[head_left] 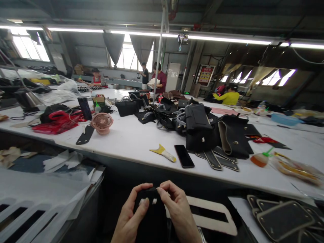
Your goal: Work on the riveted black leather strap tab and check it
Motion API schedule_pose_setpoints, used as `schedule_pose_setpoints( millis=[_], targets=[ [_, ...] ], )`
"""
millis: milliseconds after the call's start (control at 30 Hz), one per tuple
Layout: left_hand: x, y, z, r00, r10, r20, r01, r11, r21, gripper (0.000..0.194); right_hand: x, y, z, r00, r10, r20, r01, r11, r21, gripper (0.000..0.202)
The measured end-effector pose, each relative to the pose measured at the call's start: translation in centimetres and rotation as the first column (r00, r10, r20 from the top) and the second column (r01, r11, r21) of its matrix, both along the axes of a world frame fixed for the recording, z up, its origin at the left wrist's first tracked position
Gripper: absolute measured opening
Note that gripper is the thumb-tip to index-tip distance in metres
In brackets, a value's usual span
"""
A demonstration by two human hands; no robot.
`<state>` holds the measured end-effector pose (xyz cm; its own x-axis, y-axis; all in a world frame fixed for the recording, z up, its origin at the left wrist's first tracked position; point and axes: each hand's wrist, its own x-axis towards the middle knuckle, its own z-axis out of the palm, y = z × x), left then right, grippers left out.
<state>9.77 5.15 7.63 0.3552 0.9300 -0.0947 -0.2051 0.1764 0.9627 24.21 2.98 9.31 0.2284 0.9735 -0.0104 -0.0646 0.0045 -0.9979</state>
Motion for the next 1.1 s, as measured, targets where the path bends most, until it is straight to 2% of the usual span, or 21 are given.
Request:
schedule_pose_setpoints(
  millis=[167, 333, 500, 667, 767, 833, 867, 967, 1033, 1100],
  targets=[
    [-0.1, 0.4, -0.3, 1.0, -0.001, 0.014, 0.002, 1.0, -0.024, 0.044, -1.0, -1.9, -2.5, 0.953, -0.258, 0.157, 0.253, 0.966, 0.051, 0.038],
    [-0.3, 0.7, -0.3, 1.0, 0.013, 0.008, -0.013, 1.0, 0.002, 0.044, -2.0, -2.5, -3.8, 0.932, -0.25, 0.262, 0.234, 0.968, 0.091, 0.038],
    [-0.2, 0.5, 0.1, 0.997, 0.036, -0.066, -0.032, 0.998, 0.062, 0.042, -3.6, -2.2, -4.1, 0.85, -0.35, 0.393, 0.311, 0.937, 0.161, 0.031],
    [-0.2, 0.2, 0.5, 0.974, 0.185, -0.131, -0.16, 0.971, 0.177, 0.037, -4.5, -2.0, -4.0, 0.839, -0.387, 0.382, 0.324, 0.92, 0.22, 0.027],
    [-0.1, 0.2, 0.4, 0.968, 0.182, -0.171, -0.146, 0.968, 0.205, 0.036, -4.5, -1.9, -3.8, 0.856, -0.38, 0.35, 0.327, 0.923, 0.204, 0.029],
    [0.1, 0.2, 0.1, 0.976, 0.19, -0.104, -0.173, 0.974, 0.148, 0.04, -4.4, -1.8, -3.8, 0.868, -0.368, 0.333, 0.328, 0.929, 0.171, 0.032],
    [0.1, 0.2, -0.2, 0.973, 0.228, -0.029, -0.224, 0.97, 0.093, 0.041, -4.4, -1.8, -3.9, 0.88, -0.354, 0.318, 0.322, 0.935, 0.149, 0.034],
    [0.1, 0.0, -1.6, 0.882, 0.435, 0.182, -0.402, 0.896, -0.191, 0.043, -4.0, -1.6, -4.4, 0.919, -0.296, 0.259, 0.28, 0.955, 0.101, 0.038],
    [-0.2, -0.2, -2.6, 0.851, 0.491, 0.185, -0.412, 0.845, -0.341, 0.044, -3.8, -1.4, -4.8, 0.938, -0.251, 0.238, 0.239, 0.968, 0.08, 0.039],
    [-0.5, -0.5, -3.3, 0.859, 0.494, 0.139, -0.42, 0.832, -0.362, 0.047, -3.6, -1.0, -5.1, 0.954, -0.202, 0.22, 0.193, 0.979, 0.059, 0.04]
  ],
)
